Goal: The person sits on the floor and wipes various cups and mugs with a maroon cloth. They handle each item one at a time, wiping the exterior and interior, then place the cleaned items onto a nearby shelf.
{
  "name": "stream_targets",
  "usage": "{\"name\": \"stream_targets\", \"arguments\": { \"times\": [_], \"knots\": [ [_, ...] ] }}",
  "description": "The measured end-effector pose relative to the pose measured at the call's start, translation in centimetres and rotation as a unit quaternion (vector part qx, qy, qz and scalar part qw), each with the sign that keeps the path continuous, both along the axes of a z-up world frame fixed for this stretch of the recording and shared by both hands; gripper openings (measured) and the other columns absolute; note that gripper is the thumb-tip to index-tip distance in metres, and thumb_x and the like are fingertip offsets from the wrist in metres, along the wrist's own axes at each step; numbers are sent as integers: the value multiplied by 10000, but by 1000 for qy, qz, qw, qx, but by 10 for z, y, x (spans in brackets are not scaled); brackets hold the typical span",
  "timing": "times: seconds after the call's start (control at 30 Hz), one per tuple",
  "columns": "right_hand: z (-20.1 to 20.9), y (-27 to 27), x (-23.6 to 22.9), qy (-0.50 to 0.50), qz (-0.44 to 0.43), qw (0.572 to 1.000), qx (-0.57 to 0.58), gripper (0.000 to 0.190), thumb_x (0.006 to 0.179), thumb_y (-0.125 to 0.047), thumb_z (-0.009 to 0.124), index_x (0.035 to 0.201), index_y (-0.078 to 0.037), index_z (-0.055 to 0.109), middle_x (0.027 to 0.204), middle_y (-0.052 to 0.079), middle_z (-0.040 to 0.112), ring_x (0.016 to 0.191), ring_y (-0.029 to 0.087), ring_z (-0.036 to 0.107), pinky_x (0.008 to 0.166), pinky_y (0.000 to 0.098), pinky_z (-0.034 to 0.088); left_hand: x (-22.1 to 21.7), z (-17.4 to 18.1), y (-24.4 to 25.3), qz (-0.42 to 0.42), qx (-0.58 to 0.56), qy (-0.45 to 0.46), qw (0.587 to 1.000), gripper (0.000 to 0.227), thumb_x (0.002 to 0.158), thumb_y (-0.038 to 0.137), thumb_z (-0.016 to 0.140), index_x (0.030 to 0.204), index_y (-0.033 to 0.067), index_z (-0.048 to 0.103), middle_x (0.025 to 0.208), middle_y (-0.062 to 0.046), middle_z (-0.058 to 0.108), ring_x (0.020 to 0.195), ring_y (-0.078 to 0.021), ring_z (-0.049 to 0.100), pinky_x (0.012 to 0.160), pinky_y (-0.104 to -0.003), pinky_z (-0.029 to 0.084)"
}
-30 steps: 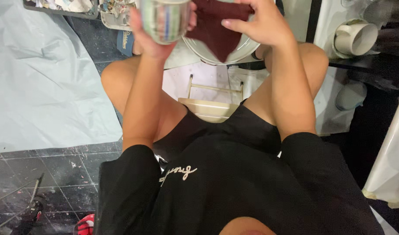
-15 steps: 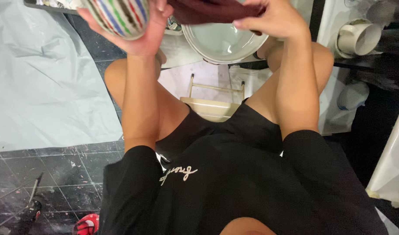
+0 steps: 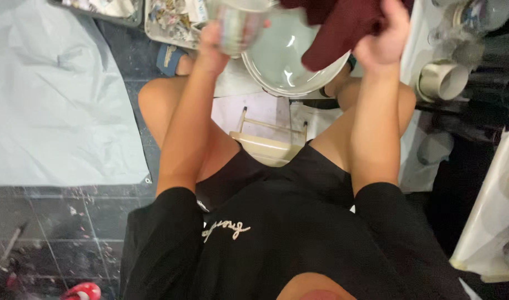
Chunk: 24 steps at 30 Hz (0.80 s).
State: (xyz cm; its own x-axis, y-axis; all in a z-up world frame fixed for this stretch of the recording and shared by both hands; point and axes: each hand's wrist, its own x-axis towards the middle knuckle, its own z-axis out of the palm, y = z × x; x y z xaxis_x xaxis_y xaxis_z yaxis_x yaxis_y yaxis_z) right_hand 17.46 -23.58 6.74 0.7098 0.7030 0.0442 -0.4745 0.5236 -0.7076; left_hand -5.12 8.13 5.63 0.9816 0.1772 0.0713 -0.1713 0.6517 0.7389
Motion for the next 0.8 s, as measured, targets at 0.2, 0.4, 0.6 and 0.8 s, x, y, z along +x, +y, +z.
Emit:
{"name": "stream_targets", "arguments": {
  "times": [0.2,0.4,0.6,0.8],
  "knots": [
    [64,11,-7,-39,-46,998,22,445,1070,-380,550,1406,-93,597,1395,50,655,1290,241,619,1120,402,466,19,-11,-35,-31,184,147,971,844,874,364,856,1490,53,370,1412,-65,513,1263,-238,602,1024,-428,555],
    [41,22,-57,-304,50,951,0,489,1016,-511,622,1258,-89,576,1501,166,533,1407,277,530,1209,434,395,-2,58,-60,8,234,213,948,660,900,424,779,1340,22,496,1055,-88,713,799,-185,706,593,-344,585],
    [41,38,-93,14,156,983,-97,492,994,-379,583,1313,-15,672,1373,173,621,1256,295,630,1130,451,472,-9,52,-46,-43,42,197,979,550,957,493,610,1368,130,569,1102,-9,720,879,-113,716,568,-296,550],
    [71,58,-103,-446,135,863,-195,302,1025,-83,742,1302,-13,645,1268,114,677,1217,269,649,1100,374,499,-15,24,-39,-68,-20,215,974,529,977,569,554,1215,114,680,1031,-13,752,856,-136,731,625,-301,547]
  ]
}}
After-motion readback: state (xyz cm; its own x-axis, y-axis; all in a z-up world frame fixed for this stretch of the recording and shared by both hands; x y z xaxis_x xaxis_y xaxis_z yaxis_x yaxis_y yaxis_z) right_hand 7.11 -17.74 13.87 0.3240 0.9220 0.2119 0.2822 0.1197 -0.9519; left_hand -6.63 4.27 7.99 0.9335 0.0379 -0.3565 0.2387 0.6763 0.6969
